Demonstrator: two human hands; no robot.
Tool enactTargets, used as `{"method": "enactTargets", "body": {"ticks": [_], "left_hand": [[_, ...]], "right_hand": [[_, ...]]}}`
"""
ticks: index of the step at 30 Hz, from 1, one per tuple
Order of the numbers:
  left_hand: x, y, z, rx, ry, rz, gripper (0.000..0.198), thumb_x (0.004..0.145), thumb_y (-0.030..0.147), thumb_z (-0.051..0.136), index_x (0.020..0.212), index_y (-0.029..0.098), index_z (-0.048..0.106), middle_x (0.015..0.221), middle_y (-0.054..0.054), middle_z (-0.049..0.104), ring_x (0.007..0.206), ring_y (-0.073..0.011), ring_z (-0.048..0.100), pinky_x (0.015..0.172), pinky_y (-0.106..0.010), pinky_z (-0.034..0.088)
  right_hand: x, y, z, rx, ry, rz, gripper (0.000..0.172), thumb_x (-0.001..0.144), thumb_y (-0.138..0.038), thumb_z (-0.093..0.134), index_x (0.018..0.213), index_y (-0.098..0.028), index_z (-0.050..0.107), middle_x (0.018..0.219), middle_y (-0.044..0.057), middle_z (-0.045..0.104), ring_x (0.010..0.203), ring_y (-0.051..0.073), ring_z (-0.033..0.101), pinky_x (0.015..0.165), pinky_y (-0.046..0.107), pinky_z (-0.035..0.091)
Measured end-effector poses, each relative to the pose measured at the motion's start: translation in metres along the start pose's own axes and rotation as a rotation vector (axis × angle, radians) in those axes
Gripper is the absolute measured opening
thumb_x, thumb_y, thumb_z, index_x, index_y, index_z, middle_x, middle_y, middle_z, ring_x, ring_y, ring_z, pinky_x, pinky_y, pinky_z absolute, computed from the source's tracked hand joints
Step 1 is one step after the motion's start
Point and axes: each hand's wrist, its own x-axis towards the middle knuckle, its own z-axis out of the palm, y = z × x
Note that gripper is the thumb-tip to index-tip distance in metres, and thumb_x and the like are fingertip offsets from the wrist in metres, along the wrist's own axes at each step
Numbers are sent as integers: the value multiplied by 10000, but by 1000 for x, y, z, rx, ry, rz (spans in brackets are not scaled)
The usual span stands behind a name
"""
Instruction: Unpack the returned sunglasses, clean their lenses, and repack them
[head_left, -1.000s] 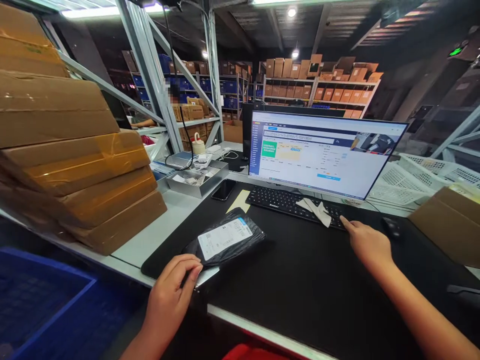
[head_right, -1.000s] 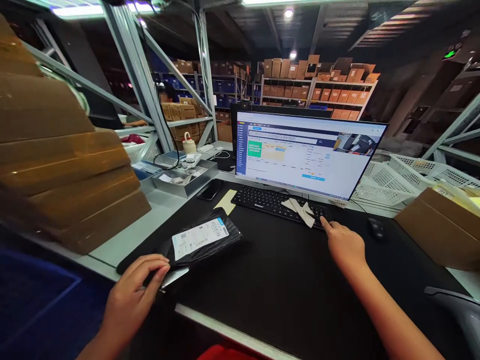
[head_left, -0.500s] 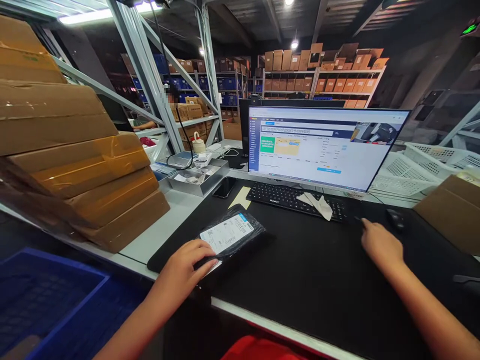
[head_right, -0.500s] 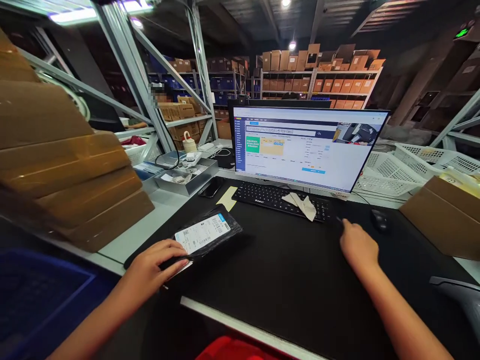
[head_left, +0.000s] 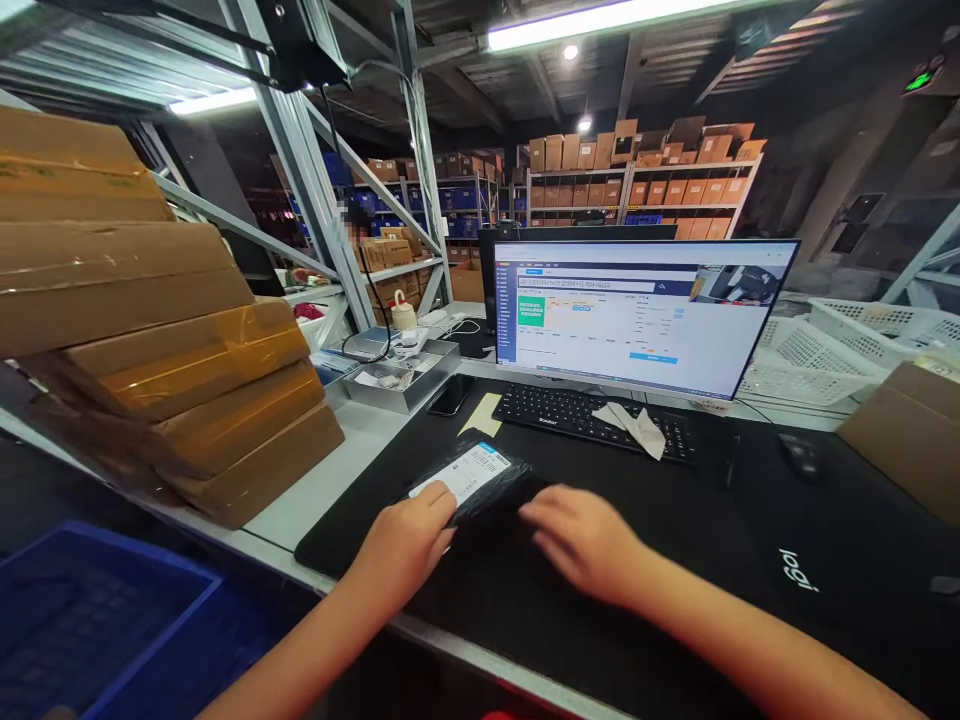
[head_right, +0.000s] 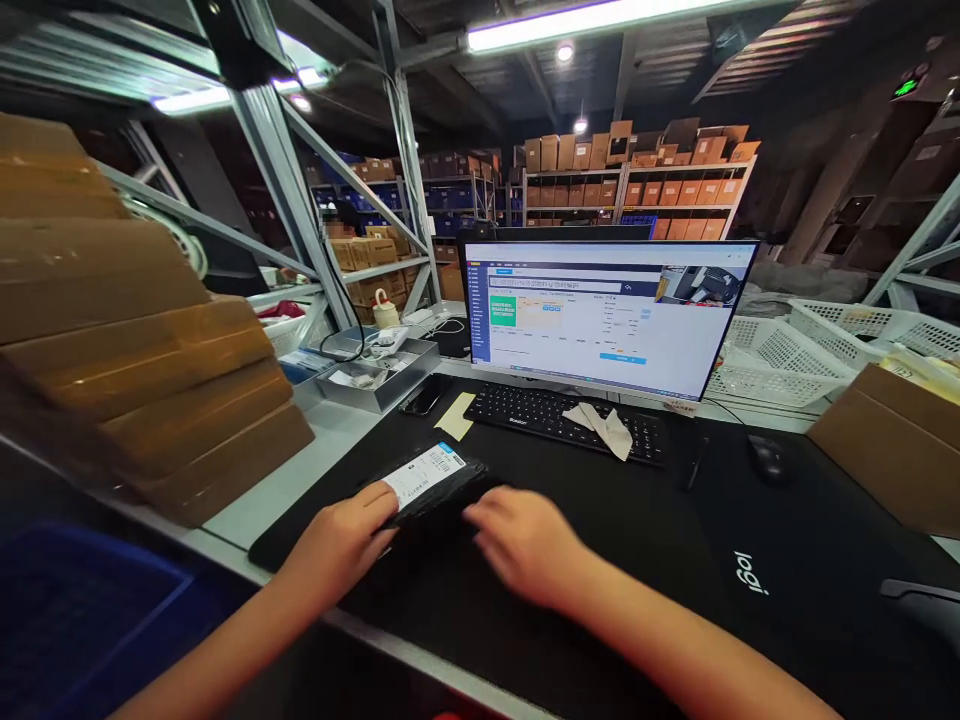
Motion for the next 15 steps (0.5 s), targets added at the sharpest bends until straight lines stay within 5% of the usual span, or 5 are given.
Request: {"method": "enactTargets", "body": {"ticks": [2,5,12,15], "left_hand": [[2,6,4,-27,37,-10,162,816,53,532,824,215,526,865,-23,632,718,-187,655,603,-269,458],[0,6,9,-55,164,-20,181,830,42,464,791,216,498,825,-28,605,674,-178,631,593,-266,462],[-3,-26,-1,-203,413,-95,169,885,165,471,727,223,481,771,-16,579,687,-161,590,620,-254,452],[7,-31,-3,-236,411,-162,198,874,198,498,684,222,451,701,5,519,638,-154,530,590,-259,412]], "right_hand": [[27,-40,15,-81,-79,-247,300,963,-226,506,1257,-204,560,841,32,652,679,162,600,575,275,433],[50,-59,33,-269,-130,-240,197,951,-169,514,1134,-173,589,761,36,626,602,169,555,513,289,337],[37,17,34,-438,-184,151,202,862,10,529,728,-118,608,672,107,645,604,207,616,509,302,351],[21,25,24,-417,-152,128,163,901,-14,511,932,-105,643,810,109,694,680,196,645,579,299,419]]}}
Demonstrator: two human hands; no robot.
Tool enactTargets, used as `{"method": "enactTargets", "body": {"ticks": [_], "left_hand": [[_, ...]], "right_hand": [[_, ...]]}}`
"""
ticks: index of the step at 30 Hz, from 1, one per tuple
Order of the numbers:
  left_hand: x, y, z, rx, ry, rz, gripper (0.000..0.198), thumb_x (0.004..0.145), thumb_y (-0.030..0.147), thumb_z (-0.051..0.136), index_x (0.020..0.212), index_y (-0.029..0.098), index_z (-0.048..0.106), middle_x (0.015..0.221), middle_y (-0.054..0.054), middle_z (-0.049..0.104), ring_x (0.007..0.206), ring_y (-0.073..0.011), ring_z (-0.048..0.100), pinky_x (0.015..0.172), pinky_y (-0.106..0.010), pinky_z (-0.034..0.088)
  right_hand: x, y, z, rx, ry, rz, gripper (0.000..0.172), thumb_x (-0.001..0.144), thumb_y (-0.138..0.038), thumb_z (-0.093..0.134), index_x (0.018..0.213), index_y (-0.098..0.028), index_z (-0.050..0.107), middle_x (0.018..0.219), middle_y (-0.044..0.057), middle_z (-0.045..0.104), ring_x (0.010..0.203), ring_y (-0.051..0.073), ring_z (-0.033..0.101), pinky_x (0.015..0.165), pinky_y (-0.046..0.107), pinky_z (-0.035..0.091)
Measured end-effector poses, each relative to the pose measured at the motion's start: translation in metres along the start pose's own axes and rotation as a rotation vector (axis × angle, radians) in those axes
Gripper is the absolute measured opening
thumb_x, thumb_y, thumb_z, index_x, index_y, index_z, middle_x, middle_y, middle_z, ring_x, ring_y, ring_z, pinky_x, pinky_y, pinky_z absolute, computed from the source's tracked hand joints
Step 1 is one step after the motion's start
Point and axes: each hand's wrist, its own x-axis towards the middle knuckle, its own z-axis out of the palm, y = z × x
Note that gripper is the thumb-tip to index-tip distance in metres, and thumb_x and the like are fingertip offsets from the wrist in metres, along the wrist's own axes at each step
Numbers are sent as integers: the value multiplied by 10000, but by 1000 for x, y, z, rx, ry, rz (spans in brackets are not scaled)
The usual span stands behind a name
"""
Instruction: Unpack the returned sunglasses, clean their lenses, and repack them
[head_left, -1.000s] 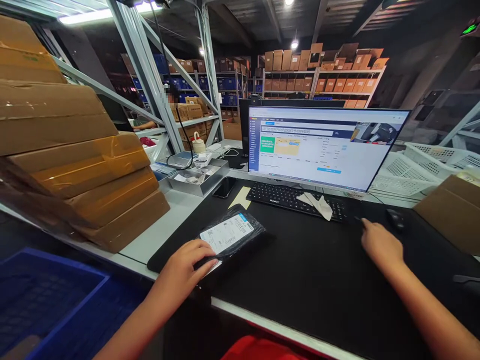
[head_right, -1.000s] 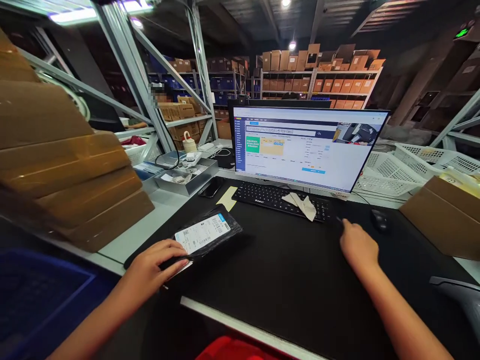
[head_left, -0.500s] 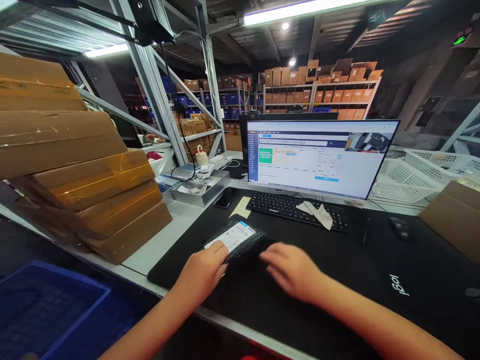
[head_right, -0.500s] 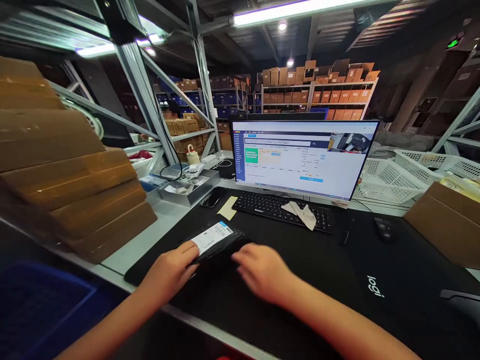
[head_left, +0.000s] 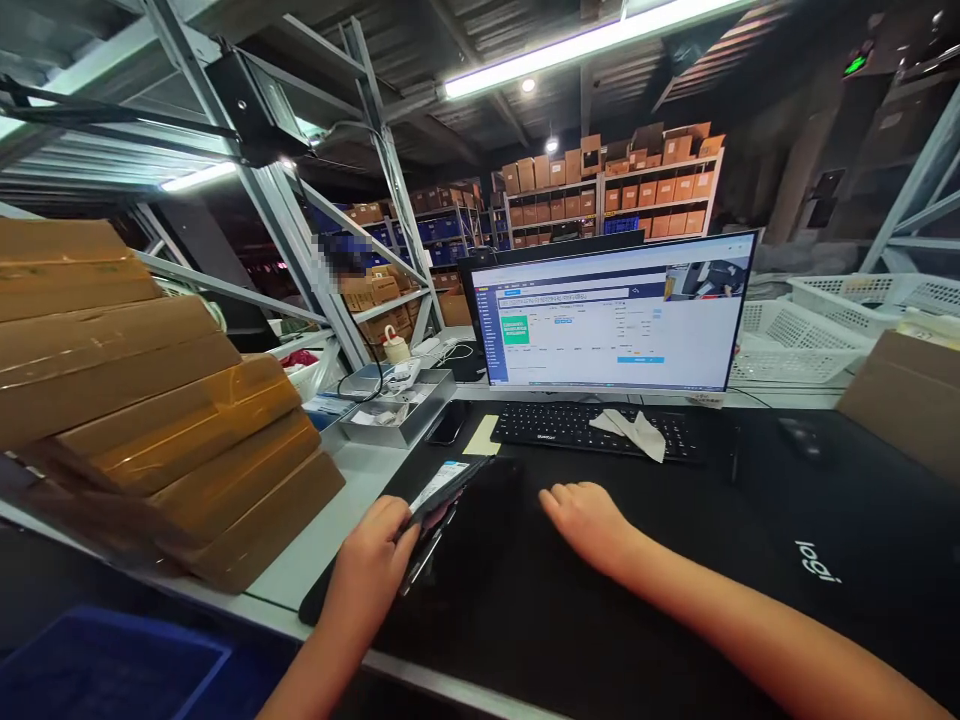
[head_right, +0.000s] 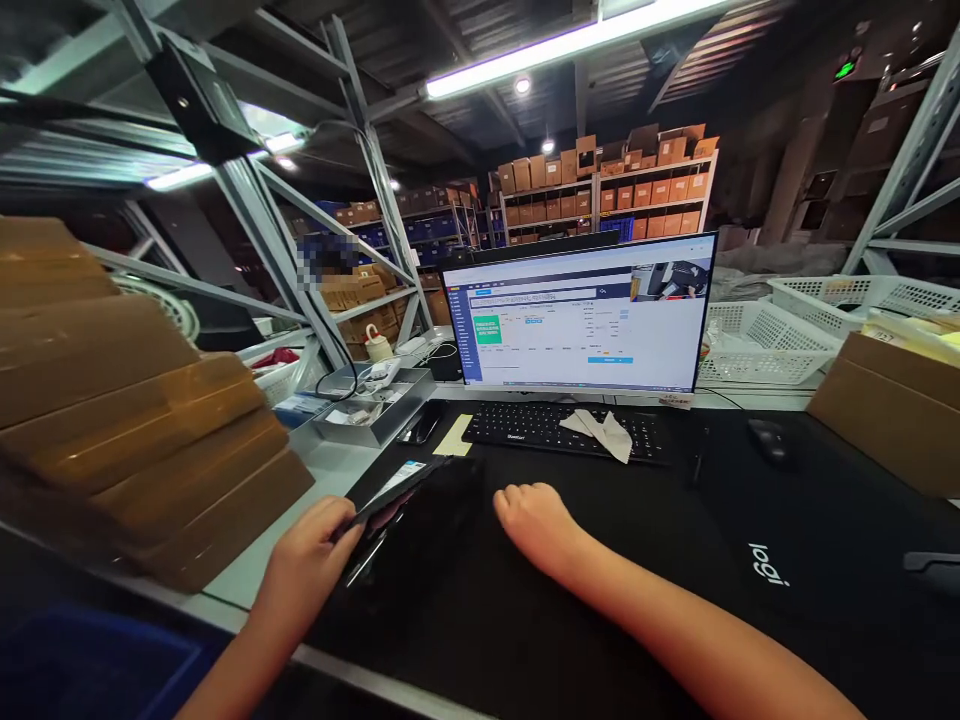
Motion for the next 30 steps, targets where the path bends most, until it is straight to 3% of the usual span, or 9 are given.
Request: {"method": "enactTargets", "body": {"ticks": [2,4,7,11,15,18,23,26,30], "left_hand": [[5,3,5,-31,-33,1,219,883,211,498,671,220,443,694,7,504,633,-149,513,587,-258,400],[7,7,10,-64,-56,14,231,898,220,492,671,218,446,691,8,500,634,-144,507,592,-252,398],[4,10,14,-85,-62,15,237,912,222,485,677,214,460,695,6,502,644,-139,503,605,-244,396],[-2,7,13,-74,-30,-23,244,917,231,491,675,211,460,699,6,499,648,-137,495,611,-249,383],[-4,8,16,-70,-21,-65,261,928,258,486,674,211,449,679,14,475,630,-138,474,599,-258,364],[-3,10,18,-54,-21,-89,261,930,263,480,677,210,443,685,14,472,643,-141,473,616,-263,363],[2,-4,9,-25,13,-150,247,911,286,497,678,208,470,678,8,474,647,-154,472,621,-278,347],[7,-20,-1,-14,26,-181,237,883,304,513,667,206,494,676,0,495,652,-162,482,628,-285,344],[11,-33,-7,-22,21,-220,238,847,326,528,643,206,508,668,-10,519,656,-169,496,635,-293,347]], "right_hand": [[-3,-6,-8,60,78,-146,292,960,-87,465,1232,-118,567,1137,145,686,827,189,654,657,299,461],[3,-18,-14,138,133,-312,446,989,-147,416,1434,-162,398,1432,149,527,895,174,636,682,296,481],[21,-30,-6,204,123,-394,526,996,-185,394,1509,-190,276,1543,128,406,859,164,628,643,294,498],[37,-33,29,173,247,-421,435,1005,-131,367,1435,-71,387,1491,192,461,897,183,636,681,308,532],[38,-36,44,152,398,-455,328,1003,-79,326,1116,-82,634,1292,187,643,811,178,654,647,302,531],[38,-37,37,157,237,-462,315,999,-97,343,947,-125,653,1152,162,704,707,169,637,588,305,493],[38,-32,25,215,66,-451,132,975,-160,471,932,-172,595,807,33,689,592,143,593,558,284,436],[31,-33,18,240,0,-441,37,938,-198,542,957,-188,572,771,4,656,537,131,561,512,277,384],[5,-42,12,217,-64,-546,64,932,-146,511,931,-182,564,748,15,634,516,129,551,447,282,266]]}}
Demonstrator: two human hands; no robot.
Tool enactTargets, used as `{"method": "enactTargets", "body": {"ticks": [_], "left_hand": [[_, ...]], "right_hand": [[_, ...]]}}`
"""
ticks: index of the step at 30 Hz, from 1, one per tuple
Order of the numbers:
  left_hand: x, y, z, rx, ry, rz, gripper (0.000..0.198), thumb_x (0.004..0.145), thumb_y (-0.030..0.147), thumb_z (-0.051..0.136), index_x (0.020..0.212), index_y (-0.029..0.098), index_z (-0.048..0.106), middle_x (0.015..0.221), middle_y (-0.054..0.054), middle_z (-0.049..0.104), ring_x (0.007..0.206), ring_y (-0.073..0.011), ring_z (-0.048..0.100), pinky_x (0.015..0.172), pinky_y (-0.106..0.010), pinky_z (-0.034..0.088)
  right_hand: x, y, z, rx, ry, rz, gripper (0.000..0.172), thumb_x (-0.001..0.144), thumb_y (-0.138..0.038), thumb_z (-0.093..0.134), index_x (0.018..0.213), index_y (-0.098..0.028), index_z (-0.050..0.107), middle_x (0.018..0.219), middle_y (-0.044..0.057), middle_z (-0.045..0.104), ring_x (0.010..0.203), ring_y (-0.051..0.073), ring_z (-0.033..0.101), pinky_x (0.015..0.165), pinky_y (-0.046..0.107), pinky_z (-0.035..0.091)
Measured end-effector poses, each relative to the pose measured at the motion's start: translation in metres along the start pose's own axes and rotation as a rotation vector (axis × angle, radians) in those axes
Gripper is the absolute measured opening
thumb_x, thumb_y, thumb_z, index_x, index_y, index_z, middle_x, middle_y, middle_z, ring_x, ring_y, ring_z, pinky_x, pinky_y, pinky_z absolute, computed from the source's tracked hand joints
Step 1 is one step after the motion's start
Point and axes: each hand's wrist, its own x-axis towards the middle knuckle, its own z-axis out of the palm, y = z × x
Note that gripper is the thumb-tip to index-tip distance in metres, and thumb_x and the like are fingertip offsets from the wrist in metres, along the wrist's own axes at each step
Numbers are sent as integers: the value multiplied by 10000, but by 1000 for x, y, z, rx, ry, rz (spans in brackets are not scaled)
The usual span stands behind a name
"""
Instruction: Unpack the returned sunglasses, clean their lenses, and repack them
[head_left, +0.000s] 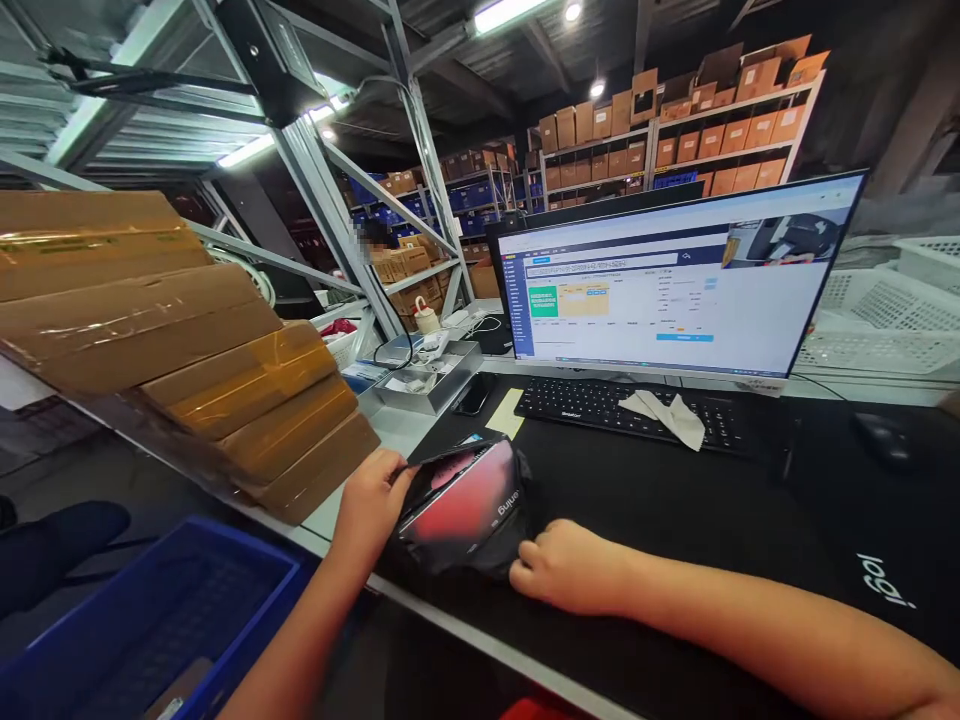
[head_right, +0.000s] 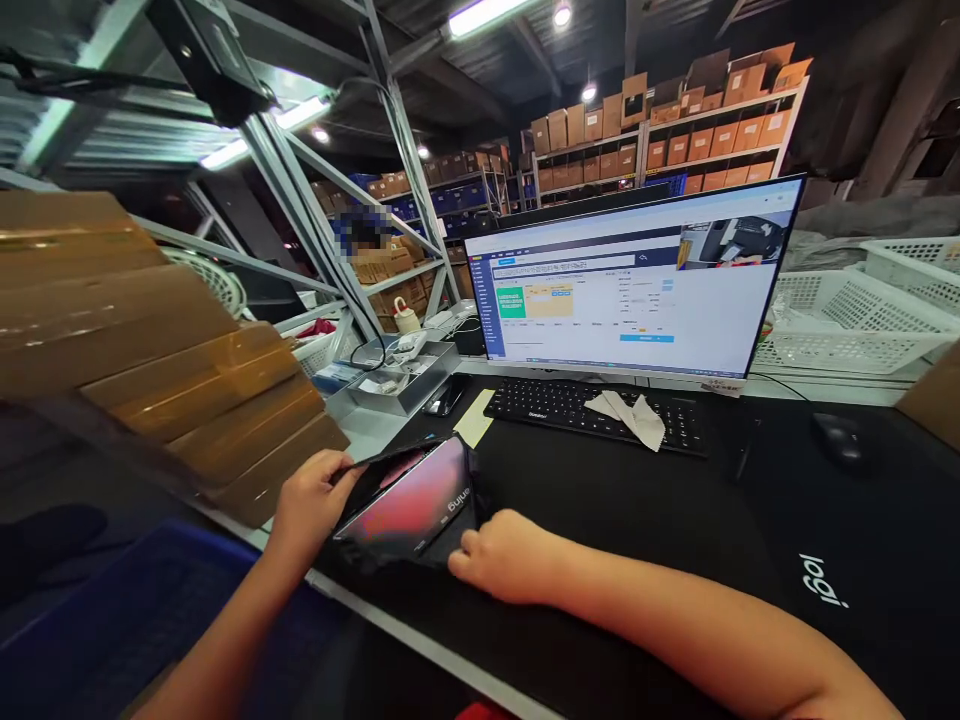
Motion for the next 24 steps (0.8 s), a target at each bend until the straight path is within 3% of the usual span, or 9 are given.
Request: {"method": "enactTargets", "body": {"ticks": [4,9,11,13,16,18,20,24], "left_hand": [[-1,4,5,-50,-51,-27,246,845,340,538,638,207,525,681,-7,526,670,-164,502,647,-289,354],[-15,9,9,-137,-70,-133,273,814,396,627,633,209,545,650,5,521,616,-155,486,593,-280,357],[-25,6,6,-197,-95,-167,285,746,465,710,685,212,594,718,-5,590,655,-163,534,604,-276,403],[-37,-1,3,-263,-105,-189,372,670,563,750,784,220,660,904,-39,671,849,-207,606,753,-301,474],[-59,-16,5,-344,-70,-278,552,739,704,608,982,218,708,1150,-91,680,1120,-275,580,994,-392,439],[-76,-25,13,-402,-62,-368,632,818,745,461,988,193,717,1058,-107,715,1028,-275,631,943,-409,484],[-91,-28,24,-466,-66,-441,683,847,762,383,863,172,726,844,-90,731,833,-253,666,810,-382,539],[-106,-20,42,-528,49,-538,641,886,715,385,716,163,662,669,-39,663,680,-206,616,667,-310,525]], "right_hand": [[-16,-16,7,-67,6,-123,98,908,-90,508,920,-149,586,725,32,627,514,131,548,442,289,219],[-4,-12,-10,31,-44,-58,122,904,-189,579,788,-168,609,760,30,647,603,158,563,478,319,292],[10,-13,-20,37,70,-37,120,941,-220,549,875,-168,635,827,41,669,682,171,572,532,320,351],[23,-16,-26,-18,224,-76,177,981,-178,481,1058,-147,637,995,67,690,790,180,584,624,323,413],[34,-22,-17,-116,349,-162,302,1009,-145,407,1255,-125,581,1230,91,643,1010,217,571,862,367,443],[37,-25,-5,-152,370,-185,359,1018,-181,388,1340,-128,537,1326,94,595,1118,245,531,970,409,403],[38,-27,7,-175,366,-195,407,1019,-215,391,1413,-160,482,1395,87,550,1175,254,498,991,417,384],[46,-30,16,-184,296,-157,510,980,-244,492,1479,-274,390,1440,80,500,1230,265,449,960,425,382]]}}
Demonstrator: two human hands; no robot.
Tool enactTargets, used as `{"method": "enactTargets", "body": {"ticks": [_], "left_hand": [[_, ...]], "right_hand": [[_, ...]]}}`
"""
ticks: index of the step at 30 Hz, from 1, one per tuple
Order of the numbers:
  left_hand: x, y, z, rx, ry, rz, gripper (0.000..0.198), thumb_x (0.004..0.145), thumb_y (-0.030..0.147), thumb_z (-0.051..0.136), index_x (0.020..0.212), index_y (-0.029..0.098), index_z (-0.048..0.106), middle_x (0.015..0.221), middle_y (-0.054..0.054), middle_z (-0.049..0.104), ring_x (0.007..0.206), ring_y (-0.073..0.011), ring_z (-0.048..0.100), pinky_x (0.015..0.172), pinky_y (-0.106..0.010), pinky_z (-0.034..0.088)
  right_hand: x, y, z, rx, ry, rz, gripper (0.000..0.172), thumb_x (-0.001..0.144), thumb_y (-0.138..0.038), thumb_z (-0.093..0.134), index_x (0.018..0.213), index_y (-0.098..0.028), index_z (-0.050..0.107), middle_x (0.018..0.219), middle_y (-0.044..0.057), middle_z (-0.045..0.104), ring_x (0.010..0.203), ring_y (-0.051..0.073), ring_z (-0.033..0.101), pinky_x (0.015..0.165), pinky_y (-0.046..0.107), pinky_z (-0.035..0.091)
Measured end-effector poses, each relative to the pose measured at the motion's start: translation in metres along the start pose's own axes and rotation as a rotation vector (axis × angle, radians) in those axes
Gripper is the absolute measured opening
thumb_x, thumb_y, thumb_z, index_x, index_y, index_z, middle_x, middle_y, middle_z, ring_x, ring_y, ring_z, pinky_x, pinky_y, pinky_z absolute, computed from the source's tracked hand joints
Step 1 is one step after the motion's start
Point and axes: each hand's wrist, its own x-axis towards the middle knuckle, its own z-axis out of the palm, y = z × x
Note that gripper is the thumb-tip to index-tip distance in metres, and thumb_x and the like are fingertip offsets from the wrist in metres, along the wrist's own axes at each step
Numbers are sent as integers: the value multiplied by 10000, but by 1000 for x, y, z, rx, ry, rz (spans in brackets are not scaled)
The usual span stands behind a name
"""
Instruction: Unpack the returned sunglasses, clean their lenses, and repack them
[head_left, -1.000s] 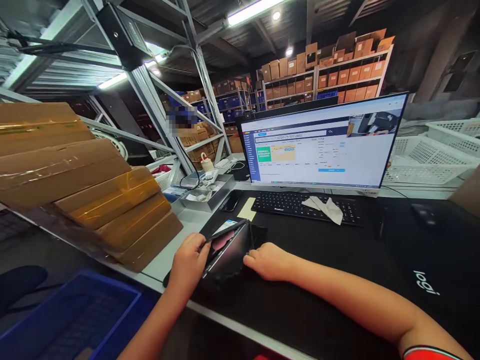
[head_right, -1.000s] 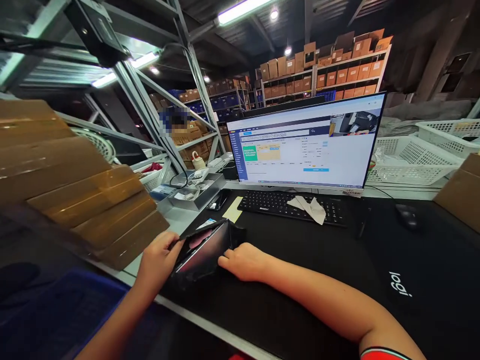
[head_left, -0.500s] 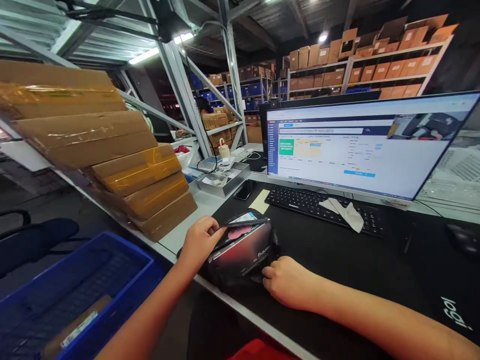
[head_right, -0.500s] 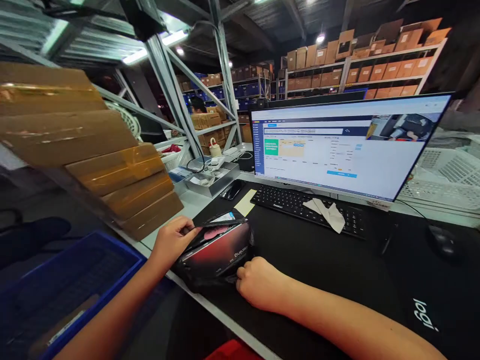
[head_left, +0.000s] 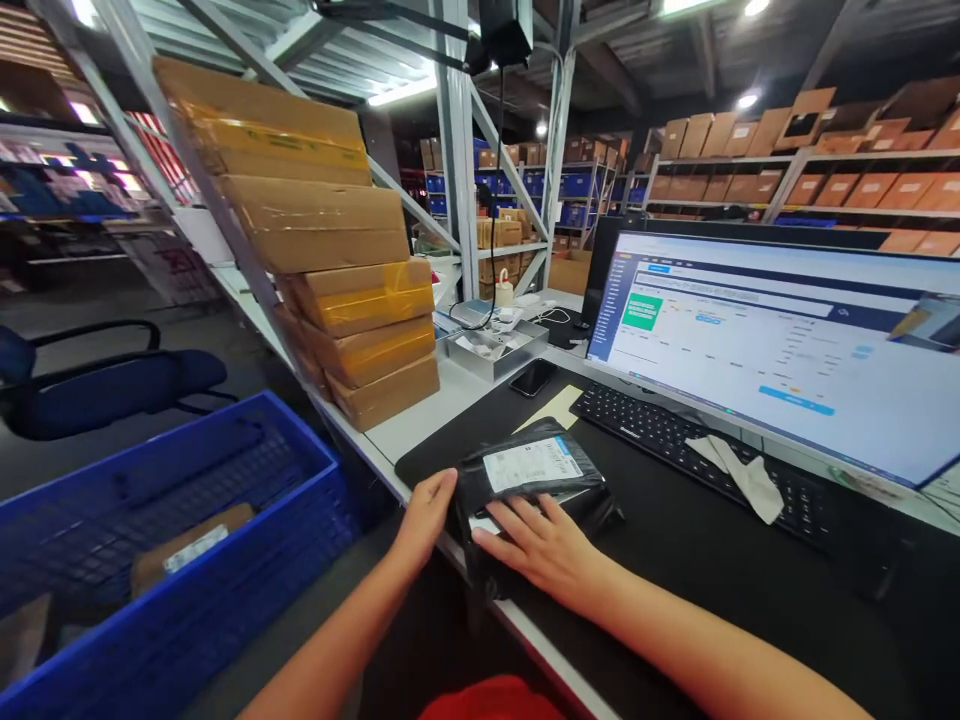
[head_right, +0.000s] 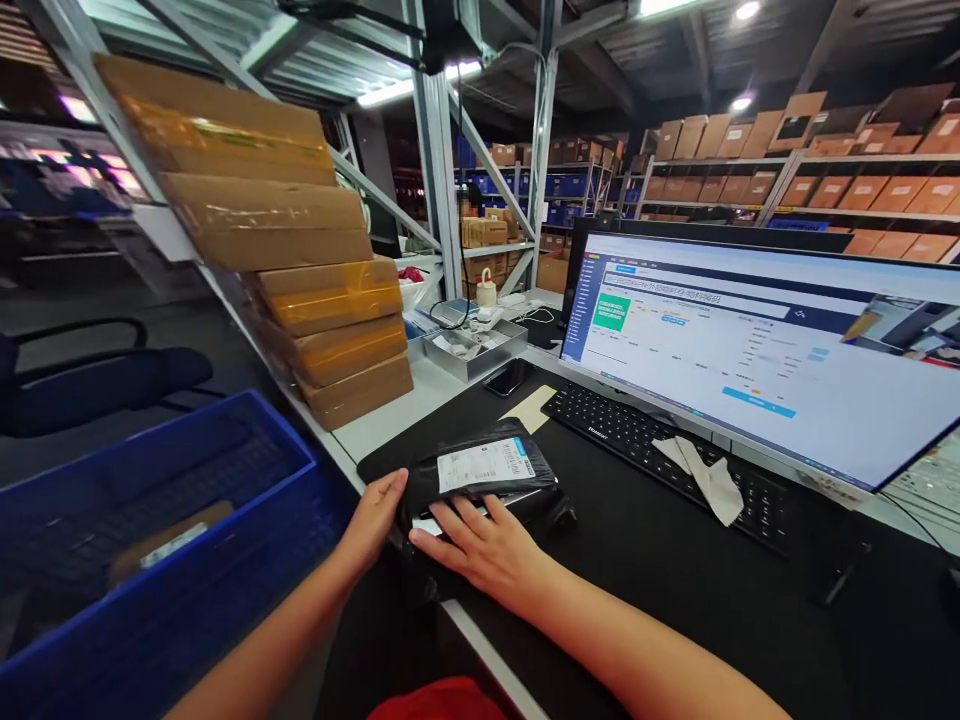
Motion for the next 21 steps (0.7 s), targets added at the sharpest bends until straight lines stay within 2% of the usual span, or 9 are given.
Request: {"method": "enactTargets", "body": {"ticks": [2,5,9,11,14,16,21], "left_hand": [[-4,5,7,-11,99,-1,580,901,675,416,672,173,599,632,-15,606,637,-176,567,615,-273,487],[-8,19,15,6,227,36,517,940,606,409,638,196,499,597,13,504,586,-143,481,555,-245,428],[-14,43,24,63,328,147,473,992,503,358,613,221,369,575,30,361,551,-130,384,514,-246,348],[-16,53,27,109,328,238,476,997,454,362,584,226,296,562,33,294,530,-129,336,514,-266,302],[-12,59,32,189,278,393,505,979,399,407,533,221,247,535,35,260,505,-126,287,538,-302,259],[-6,58,34,236,258,479,515,962,373,433,504,220,254,511,36,253,489,-125,263,547,-318,238],[12,56,36,320,260,600,523,945,384,468,478,216,303,488,27,298,481,-125,295,555,-319,229]], "right_hand": [[2,-2,1,6,18,37,553,953,-226,519,1476,-322,370,1420,86,504,1229,281,436,949,461,373],[-3,-5,0,38,129,80,612,877,-171,550,1436,-348,374,1366,95,513,1222,299,429,964,516,351],[-20,-5,-11,158,299,181,690,752,-225,593,1396,-239,346,1336,163,456,1264,340,418,1044,598,313],[-28,-1,-22,173,340,217,691,747,-239,609,1379,-251,328,1350,171,415,1269,334,434,1062,610,318],[-40,10,-39,123,269,242,645,772,-193,619,1359,-313,380,1349,141,421,1249,307,469,1050,582,378],[-48,17,-47,103,230,258,617,787,-181,616,1361,-285,413,1333,146,454,1254,302,475,1053,569,403],[-62,27,-55,177,302,278,703,807,-209,629,1438,-169,321,1334,196,490,1303,307,469,1086,593,393]]}}
